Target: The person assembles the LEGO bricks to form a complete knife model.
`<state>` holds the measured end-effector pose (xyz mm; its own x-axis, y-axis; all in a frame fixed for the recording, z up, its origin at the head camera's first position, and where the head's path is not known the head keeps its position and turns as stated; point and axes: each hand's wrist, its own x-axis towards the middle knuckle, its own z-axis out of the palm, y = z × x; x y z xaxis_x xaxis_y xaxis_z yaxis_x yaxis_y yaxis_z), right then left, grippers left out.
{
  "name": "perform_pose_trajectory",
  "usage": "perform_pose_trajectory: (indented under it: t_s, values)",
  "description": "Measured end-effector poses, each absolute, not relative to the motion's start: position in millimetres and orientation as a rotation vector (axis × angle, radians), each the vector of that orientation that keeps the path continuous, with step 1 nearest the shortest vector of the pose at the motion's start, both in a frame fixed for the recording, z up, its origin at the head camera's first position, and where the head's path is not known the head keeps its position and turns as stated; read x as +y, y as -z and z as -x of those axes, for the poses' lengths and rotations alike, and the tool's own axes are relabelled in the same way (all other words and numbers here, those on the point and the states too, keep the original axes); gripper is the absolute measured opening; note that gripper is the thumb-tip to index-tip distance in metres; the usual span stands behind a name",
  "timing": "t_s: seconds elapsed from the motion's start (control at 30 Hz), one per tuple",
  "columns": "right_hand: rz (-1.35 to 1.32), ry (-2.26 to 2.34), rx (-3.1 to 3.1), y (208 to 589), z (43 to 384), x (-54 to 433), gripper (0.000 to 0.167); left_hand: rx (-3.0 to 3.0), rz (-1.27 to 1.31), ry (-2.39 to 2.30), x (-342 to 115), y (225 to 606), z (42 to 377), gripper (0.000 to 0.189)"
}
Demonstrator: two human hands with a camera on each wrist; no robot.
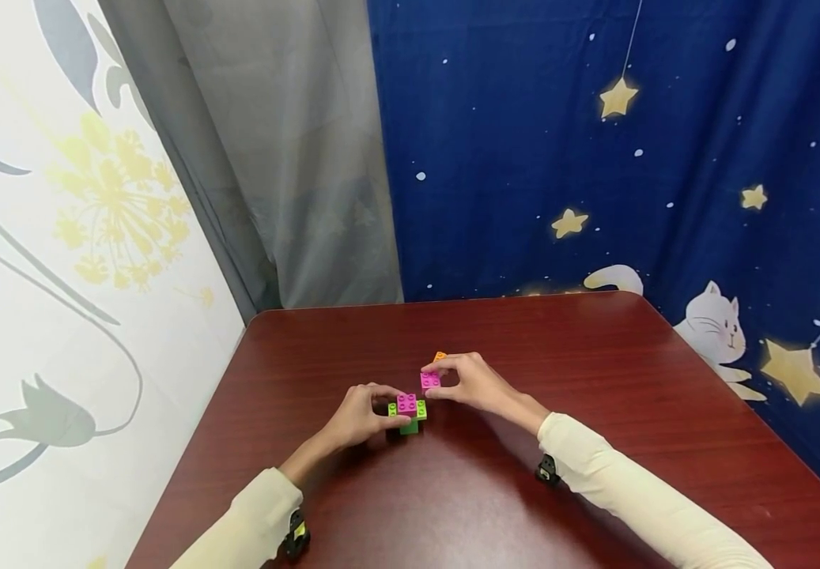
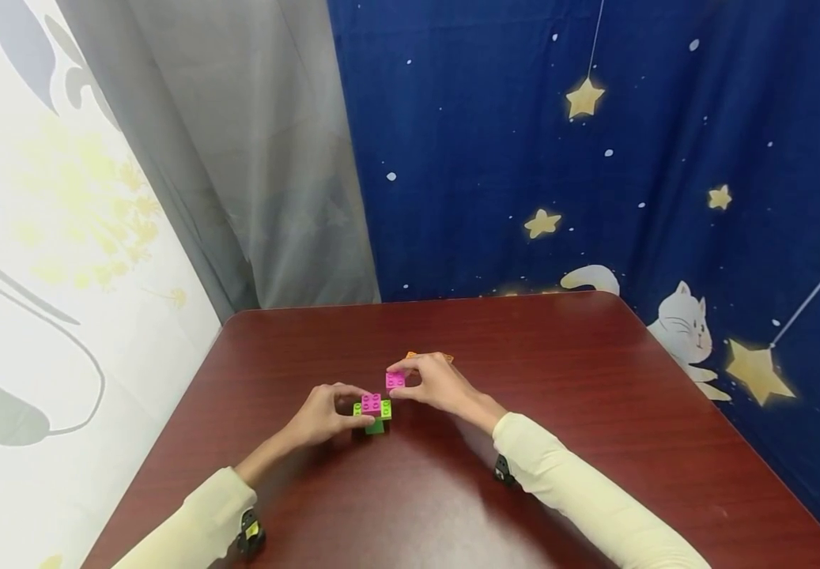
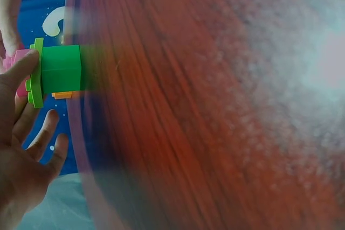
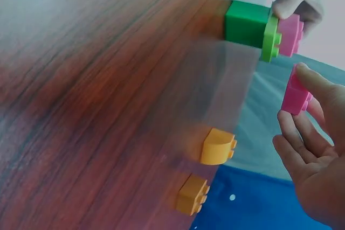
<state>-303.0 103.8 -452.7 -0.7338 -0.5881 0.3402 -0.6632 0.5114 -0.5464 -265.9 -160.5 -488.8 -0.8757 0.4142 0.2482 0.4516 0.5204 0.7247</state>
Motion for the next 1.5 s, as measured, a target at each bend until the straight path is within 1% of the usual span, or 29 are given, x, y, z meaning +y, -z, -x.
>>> perform_pose_trajectory:
  t_s: [0.43,0.63,1.23,1.5]
  values:
    - [-1.208,-0.966,-2.589,449.8,291.4,83.8,0.036,-2.675,0.795,1.29,-159.6,490.6,269.3,0.038]
    - [-1.227,-0.968,-2.57,451.8,290.2,78.1,0.035,-2.687,0.807,1.264,-160.5,490.6,269.9,0.035]
    - [-1.232,-1.035,-2.564,456.1,287.0,68.3,0.035,-2.679,0.816,1.316,-162.1,490.8,269.8,0.033]
    - [-1.225,-1.056,-2.557,463.1,286.5,69.9,0.039,-2.694,0.802,1.274,-161.5,490.3,268.5,0.034]
